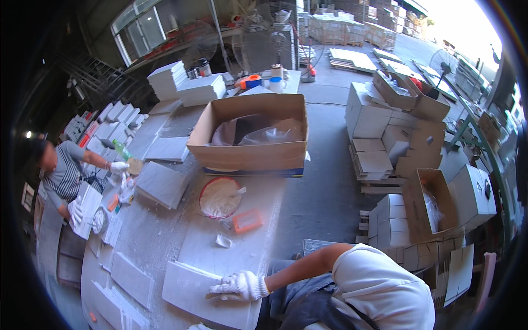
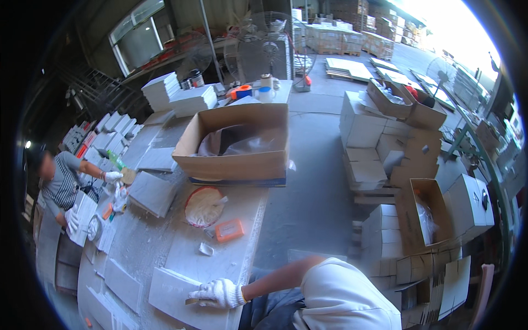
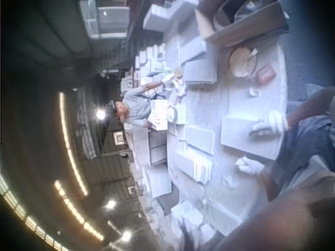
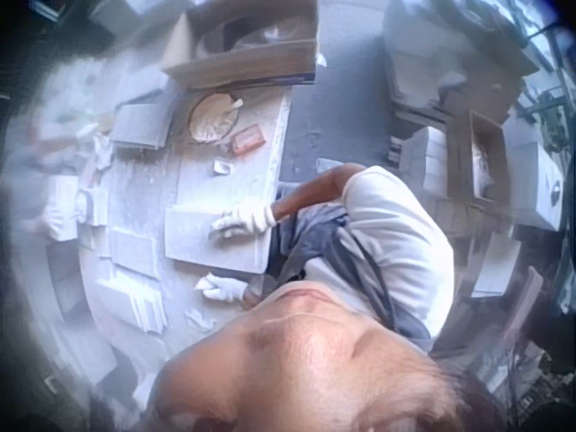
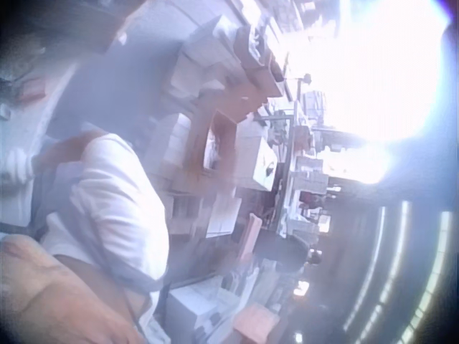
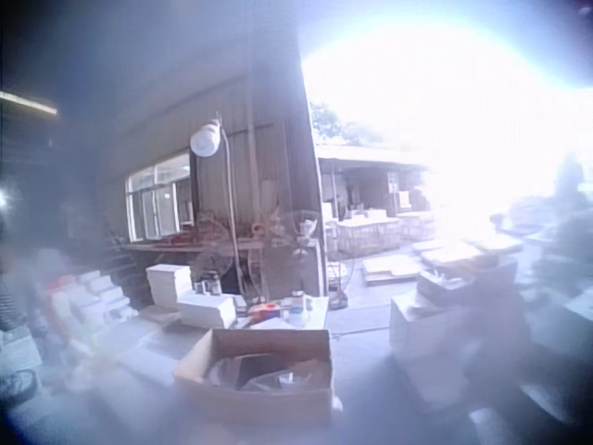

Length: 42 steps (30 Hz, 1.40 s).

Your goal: The person repeatedly scrapes a white rectangular tile with a utility knife, then wipes the surface with a cloth. The person flips the tile over and continues scraping and wiping the other side. The person handles multiple tiles one at a time, scraping and wiping each before setting it aside.

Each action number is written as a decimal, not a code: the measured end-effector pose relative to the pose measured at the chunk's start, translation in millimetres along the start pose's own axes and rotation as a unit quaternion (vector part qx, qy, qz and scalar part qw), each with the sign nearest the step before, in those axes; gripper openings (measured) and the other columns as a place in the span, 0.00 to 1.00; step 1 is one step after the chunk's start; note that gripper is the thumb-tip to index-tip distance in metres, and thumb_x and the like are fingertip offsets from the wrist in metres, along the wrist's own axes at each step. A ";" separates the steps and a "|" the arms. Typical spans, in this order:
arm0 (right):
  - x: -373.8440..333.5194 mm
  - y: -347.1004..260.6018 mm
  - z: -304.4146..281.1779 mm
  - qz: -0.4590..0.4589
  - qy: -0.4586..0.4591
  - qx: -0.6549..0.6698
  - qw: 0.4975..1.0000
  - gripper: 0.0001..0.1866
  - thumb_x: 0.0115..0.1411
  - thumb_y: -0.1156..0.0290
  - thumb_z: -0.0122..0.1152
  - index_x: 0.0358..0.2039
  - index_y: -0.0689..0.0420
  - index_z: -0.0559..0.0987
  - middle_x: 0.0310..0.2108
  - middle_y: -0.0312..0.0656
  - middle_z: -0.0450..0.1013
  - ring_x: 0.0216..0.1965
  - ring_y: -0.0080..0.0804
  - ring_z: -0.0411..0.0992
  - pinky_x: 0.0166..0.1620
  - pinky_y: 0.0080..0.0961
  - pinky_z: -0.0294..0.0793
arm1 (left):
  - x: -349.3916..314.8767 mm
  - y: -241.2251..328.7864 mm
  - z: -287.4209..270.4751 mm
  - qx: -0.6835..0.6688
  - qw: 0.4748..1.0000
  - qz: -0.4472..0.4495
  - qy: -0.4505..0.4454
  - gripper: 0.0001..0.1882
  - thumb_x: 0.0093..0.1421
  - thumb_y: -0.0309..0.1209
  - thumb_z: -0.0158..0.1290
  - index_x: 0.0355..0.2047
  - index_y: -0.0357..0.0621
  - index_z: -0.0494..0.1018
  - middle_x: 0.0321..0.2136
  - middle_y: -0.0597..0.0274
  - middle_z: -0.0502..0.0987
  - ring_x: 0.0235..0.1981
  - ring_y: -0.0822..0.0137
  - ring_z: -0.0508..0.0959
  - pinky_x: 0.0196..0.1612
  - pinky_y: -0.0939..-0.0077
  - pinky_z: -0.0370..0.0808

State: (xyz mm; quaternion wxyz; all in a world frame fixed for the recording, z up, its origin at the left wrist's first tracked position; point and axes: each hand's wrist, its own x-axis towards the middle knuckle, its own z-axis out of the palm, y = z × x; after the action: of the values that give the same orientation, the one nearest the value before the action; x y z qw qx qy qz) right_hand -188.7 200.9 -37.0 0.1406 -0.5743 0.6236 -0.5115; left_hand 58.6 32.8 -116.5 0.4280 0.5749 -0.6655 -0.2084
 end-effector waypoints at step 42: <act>2.6 -1.5 0.1 0.024 -0.035 -0.025 0.999 0.22 0.72 0.62 0.54 0.66 0.45 0.73 0.53 0.49 0.77 0.46 0.47 0.79 0.49 0.37 0.80 | -5.2 18.1 -2.0 -0.100 0.994 0.048 0.013 0.18 0.70 0.26 0.55 0.56 0.30 0.69 0.50 0.52 0.77 0.50 0.60 0.77 0.58 0.65 0.74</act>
State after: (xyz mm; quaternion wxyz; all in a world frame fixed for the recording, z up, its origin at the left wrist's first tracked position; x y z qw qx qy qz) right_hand -188.6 199.0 -34.8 0.1606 -0.5799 0.6445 -0.4718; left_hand 49.5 42.7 -103.2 0.5012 0.4994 -0.6627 -0.2453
